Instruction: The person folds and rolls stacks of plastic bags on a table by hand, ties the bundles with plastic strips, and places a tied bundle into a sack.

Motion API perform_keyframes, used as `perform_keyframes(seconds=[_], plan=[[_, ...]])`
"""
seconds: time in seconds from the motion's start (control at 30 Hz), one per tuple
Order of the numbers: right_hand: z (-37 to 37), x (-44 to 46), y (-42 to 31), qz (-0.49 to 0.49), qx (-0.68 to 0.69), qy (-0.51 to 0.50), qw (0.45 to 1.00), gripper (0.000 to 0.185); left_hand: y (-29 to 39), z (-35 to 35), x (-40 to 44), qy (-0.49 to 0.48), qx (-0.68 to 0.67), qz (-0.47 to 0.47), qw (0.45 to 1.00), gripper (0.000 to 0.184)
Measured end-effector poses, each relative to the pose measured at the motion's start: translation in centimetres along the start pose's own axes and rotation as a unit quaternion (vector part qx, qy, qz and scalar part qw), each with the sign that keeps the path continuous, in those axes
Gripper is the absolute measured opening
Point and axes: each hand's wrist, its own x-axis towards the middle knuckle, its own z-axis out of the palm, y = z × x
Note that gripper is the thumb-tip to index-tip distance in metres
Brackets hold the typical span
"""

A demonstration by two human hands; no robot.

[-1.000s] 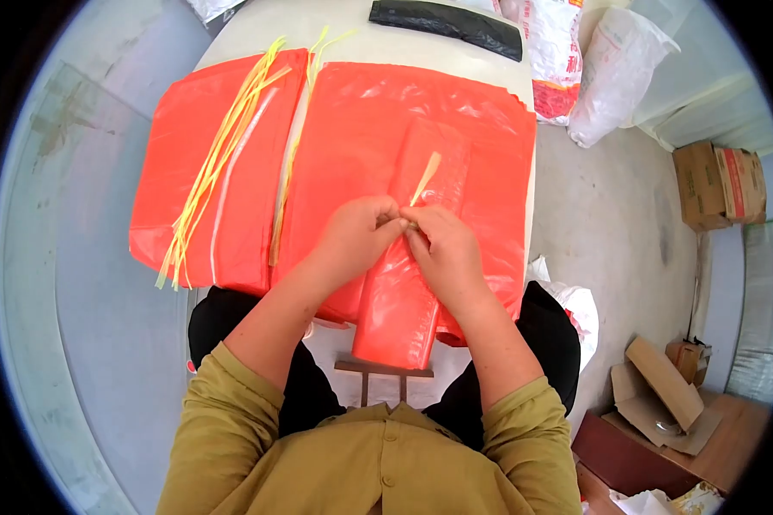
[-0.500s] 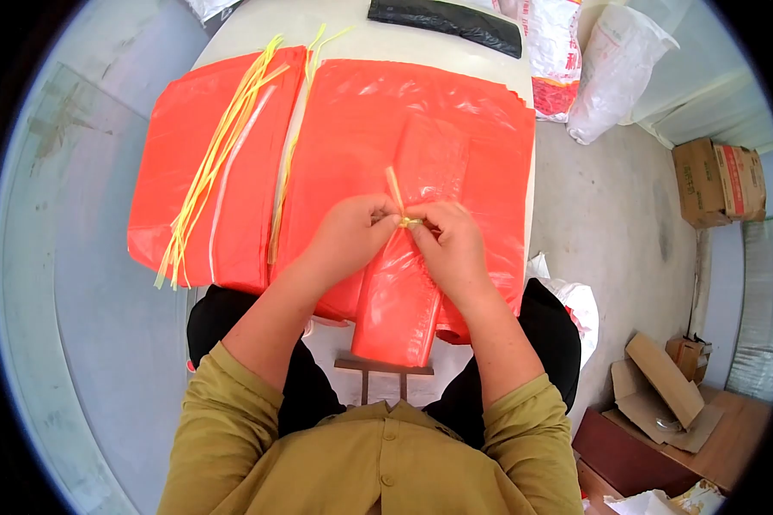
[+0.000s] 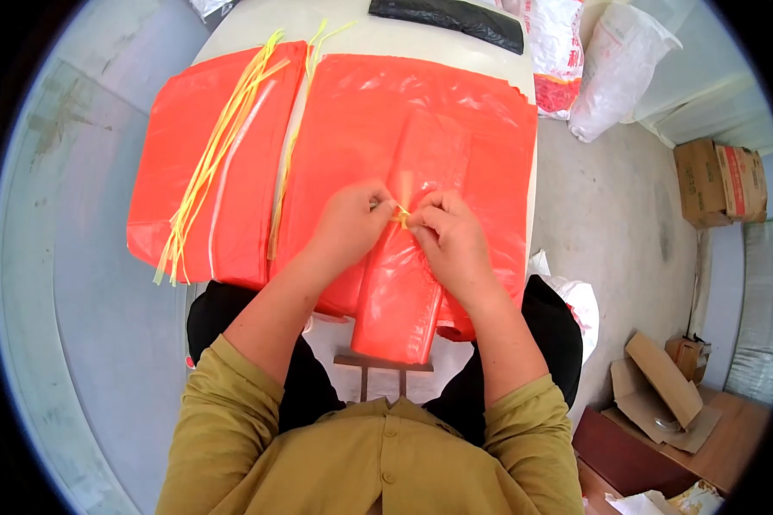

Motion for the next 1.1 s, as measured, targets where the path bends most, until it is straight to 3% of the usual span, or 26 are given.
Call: perform_keyframes(seconds=[0.17, 0.23, 0.33, 0.43, 0.47, 0.53, 0.6, 0.73, 0.77, 0.87, 0.93, 0.97, 1.07, 1.1], plan=[[-1.9, -1.1, -0.3, -0.007, -0.115, -0.073, 0.991, 0.014, -1.6, -0.2, 1.0, 0.078, 0.174, 0.086, 0.978, 0.012], [-2.0, -1.7, -0.3, -0.013, -0.106, -0.044, 0.993, 0.022, -0.8, -0.2, 0.8, 0.078, 0.194, 0.083, 0.974, 0.01], [-2.3, -2.4, -0.3, 0.059, -0.1, 0.004, 0.993, 0.044, -0.8, 0.5, 0.4, 0.214, 0.164, 0.14, 0.953, 0.014], [-2.8, -2.7, -0.6, 0.175, -0.032, -0.031, 0.983, 0.067, -0.1, -1.0, -1.1, 0.043, 0.121, 0.06, 0.99, 0.02], [-3.0, -2.9, -0.7, 0.216, 0.001, -0.056, 0.975, 0.074, 0.2, -1.1, -1.8, 0.009, 0.091, 0.034, 0.995, 0.022], [-2.5, -3.2, 0.2, 0.194, -0.001, -0.049, 0.98, 0.08, 0.6, -1.3, -2.9, -0.06, 0.03, -0.019, 0.998, 0.027], [-1.7, -3.6, 1.5, 0.199, 0.059, -0.027, 0.978, 0.085, 0.0, -1.1, -3.2, -0.07, -0.033, -0.046, 0.996, 0.028], [-1.9, -2.6, 0.1, 0.252, 0.285, 0.016, 0.925, 0.084, 1.3, -1.7, -3.6, -0.107, -0.112, -0.105, 0.982, 0.032], [-2.6, -2.3, -1.4, 0.27, 0.338, 0.018, 0.901, 0.083, 0.9, -1.8, -3.9, -0.122, -0.234, -0.148, 0.953, 0.038], [-3.9, -2.5, -4.2, 0.152, 0.531, -0.087, 0.829, 0.078, -0.3, -1.5, -4.9, -0.131, -0.519, -0.243, 0.809, 0.051], [-3.0, -2.6, -2.8, 0.192, 0.394, -0.05, 0.898, 0.076, 0.4, -0.6, -5.7, -0.104, -0.62, -0.264, 0.731, 0.057], [-2.7, -2.5, -2.0, 0.21, 0.32, -0.031, 0.923, 0.075, 1.3, -0.1, -6.1, -0.06, -0.562, -0.271, 0.779, 0.056], [-2.6, -2.6, -0.7, 0.187, 0.121, -0.065, 0.973, 0.074, 1.0, 0.8, -5.6, -0.054, -0.564, -0.326, 0.757, 0.053], [-2.1, -2.9, -0.2, 0.199, 0.168, -0.071, 0.963, 0.075, 1.3, 0.9, -5.5, -0.057, -0.567, -0.325, 0.754, 0.052]])
